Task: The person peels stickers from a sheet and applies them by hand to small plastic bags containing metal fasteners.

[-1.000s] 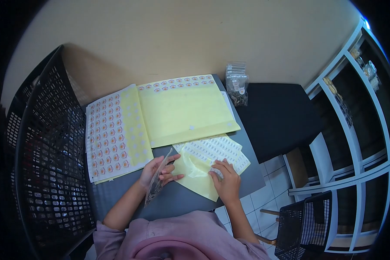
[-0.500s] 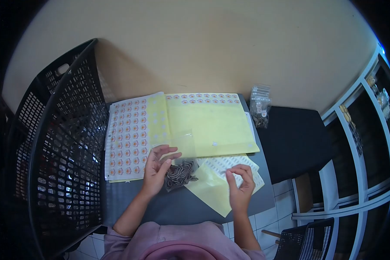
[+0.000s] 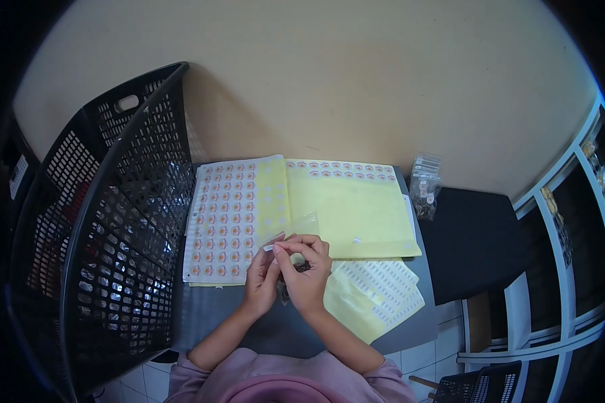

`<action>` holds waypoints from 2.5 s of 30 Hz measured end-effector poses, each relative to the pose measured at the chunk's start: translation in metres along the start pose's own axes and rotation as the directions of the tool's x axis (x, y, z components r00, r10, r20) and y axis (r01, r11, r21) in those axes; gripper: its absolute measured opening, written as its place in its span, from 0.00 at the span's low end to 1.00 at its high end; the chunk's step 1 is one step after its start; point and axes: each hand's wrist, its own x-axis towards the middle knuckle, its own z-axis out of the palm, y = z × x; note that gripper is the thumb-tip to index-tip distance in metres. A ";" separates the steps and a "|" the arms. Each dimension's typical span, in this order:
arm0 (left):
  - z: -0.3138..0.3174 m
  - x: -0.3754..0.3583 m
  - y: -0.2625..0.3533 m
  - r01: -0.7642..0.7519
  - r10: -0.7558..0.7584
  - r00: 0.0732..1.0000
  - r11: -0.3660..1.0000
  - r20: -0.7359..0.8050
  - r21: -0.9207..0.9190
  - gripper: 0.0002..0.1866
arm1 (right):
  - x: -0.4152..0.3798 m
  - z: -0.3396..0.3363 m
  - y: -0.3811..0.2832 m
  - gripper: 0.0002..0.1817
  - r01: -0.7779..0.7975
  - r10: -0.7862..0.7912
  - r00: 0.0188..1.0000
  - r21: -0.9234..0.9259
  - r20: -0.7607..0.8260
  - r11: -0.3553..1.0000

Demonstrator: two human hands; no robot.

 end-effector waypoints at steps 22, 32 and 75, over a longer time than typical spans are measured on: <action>-0.002 -0.004 -0.002 -0.010 0.010 0.999 1.000 0.031 0.022 0.22 | 0.000 0.005 0.014 0.10 0.027 -0.029 0.999 -0.051 -0.026 0.998; -0.001 -0.006 -0.019 -0.021 0.016 0.998 0.997 0.065 0.077 0.22 | -0.003 -0.006 0.021 0.13 0.063 -0.067 0.998 -0.167 -0.020 0.984; -0.008 0.146 -0.106 -0.308 -0.028 0.950 0.092 0.311 0.947 0.34 | 0.246 -0.035 0.168 0.17 0.458 0.046 0.647 -0.436 0.761 0.774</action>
